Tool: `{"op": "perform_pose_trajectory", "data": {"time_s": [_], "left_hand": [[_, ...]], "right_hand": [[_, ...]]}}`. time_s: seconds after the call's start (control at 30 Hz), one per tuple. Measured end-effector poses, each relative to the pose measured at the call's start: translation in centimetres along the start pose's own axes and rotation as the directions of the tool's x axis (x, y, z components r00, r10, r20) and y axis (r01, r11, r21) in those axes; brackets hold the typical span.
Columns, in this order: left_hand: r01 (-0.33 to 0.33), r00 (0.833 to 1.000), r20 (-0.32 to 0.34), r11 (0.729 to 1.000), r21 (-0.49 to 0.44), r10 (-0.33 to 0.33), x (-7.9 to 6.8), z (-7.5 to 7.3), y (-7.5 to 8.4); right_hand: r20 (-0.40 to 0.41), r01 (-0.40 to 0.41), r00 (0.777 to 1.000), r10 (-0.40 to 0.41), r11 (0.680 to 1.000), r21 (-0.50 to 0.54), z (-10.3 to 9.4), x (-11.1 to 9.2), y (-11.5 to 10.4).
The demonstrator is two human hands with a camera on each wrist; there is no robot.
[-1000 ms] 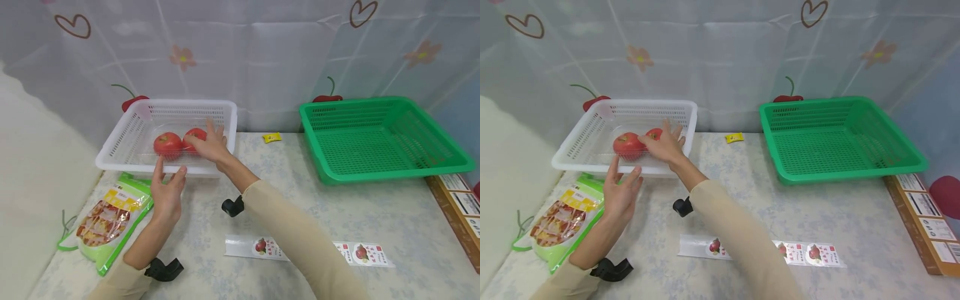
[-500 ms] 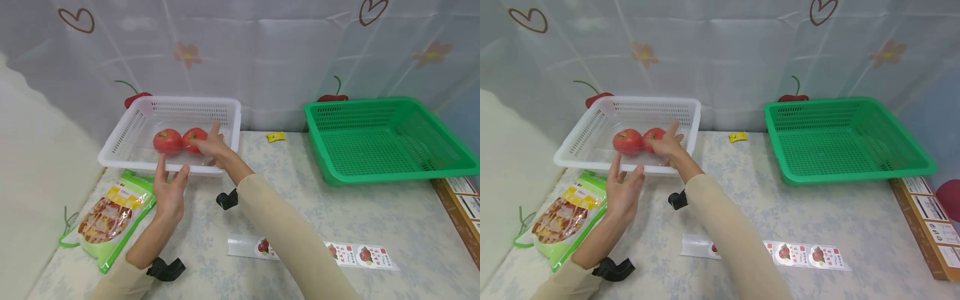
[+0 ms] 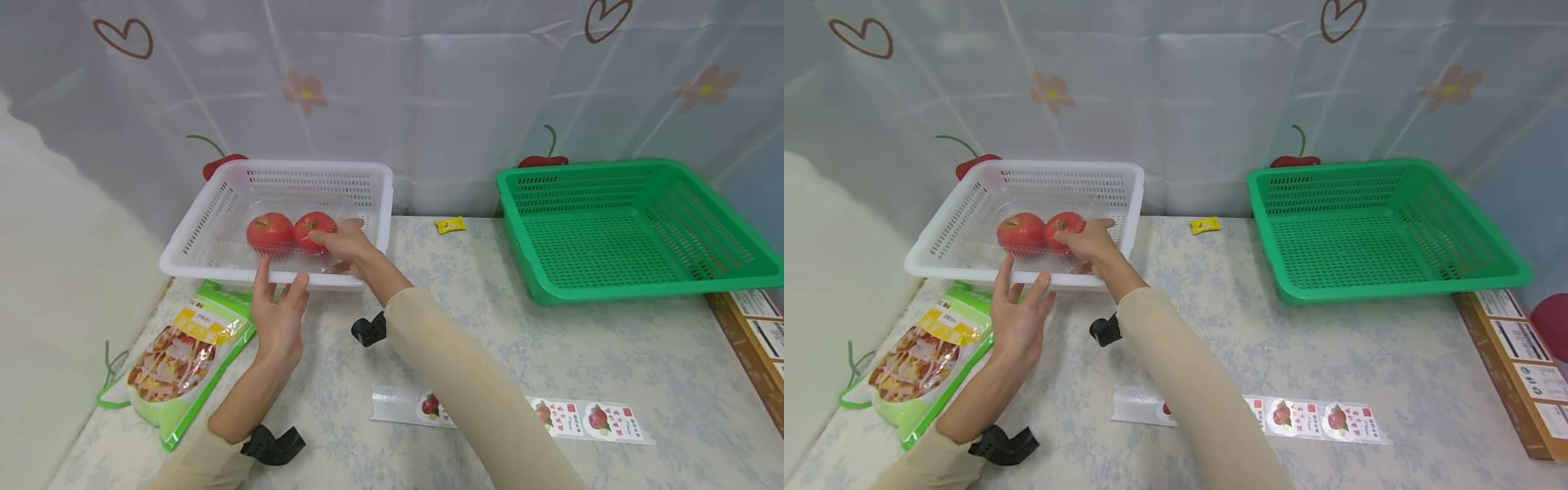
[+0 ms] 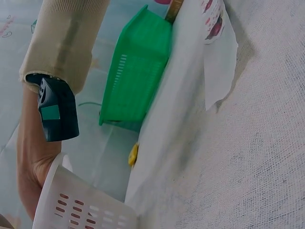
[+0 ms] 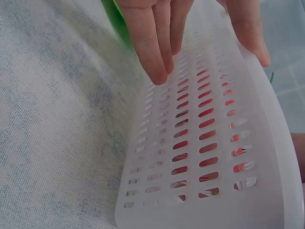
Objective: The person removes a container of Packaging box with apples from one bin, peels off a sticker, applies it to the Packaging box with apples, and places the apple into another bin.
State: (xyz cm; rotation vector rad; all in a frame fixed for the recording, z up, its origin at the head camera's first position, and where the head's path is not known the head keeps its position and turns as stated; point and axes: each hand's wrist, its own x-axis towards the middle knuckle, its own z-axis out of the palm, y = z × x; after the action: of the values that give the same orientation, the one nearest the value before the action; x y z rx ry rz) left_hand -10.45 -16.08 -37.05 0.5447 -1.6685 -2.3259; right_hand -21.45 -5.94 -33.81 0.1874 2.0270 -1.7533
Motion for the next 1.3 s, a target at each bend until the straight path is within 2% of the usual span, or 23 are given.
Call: {"op": "perform_pose_trajectory", "data": {"time_s": [0.27, 0.7, 0.87, 1.07, 1.3], "left_hand": [[-0.010, 1.000, 0.006, 1.000, 0.024, 0.010, -0.04, -0.13, -0.09], [-0.030, 1.000, -0.003, 0.998, 0.054, 0.030, -0.05, -0.22, -0.43], [-0.027, 1.000, -0.009, 0.999, 0.046, 0.028, 0.01, -0.12, -0.48], [-0.024, 1.000, -0.011, 1.000, 0.018, 0.025, 0.09, 0.00, -0.45], [-0.024, 1.000, -0.007, 0.999, 0.047, 0.024, 0.01, -0.15, -0.54]], "right_hand": [[-0.008, 0.001, 1.000, -0.001, 0.999, 0.048, 0.05, 0.17, 0.11], [-0.004, 0.015, 1.000, -0.015, 0.999, 0.043, -0.10, 0.10, 0.22], [0.010, 0.032, 0.999, -0.033, 0.995, 0.092, -0.30, 0.25, 0.20], [-0.007, 0.069, 0.998, -0.069, 0.992, 0.104, -0.36, 0.38, 0.06], [-0.031, 0.139, 0.990, -0.136, 0.984, 0.110, -0.44, -0.03, -0.11]]}}
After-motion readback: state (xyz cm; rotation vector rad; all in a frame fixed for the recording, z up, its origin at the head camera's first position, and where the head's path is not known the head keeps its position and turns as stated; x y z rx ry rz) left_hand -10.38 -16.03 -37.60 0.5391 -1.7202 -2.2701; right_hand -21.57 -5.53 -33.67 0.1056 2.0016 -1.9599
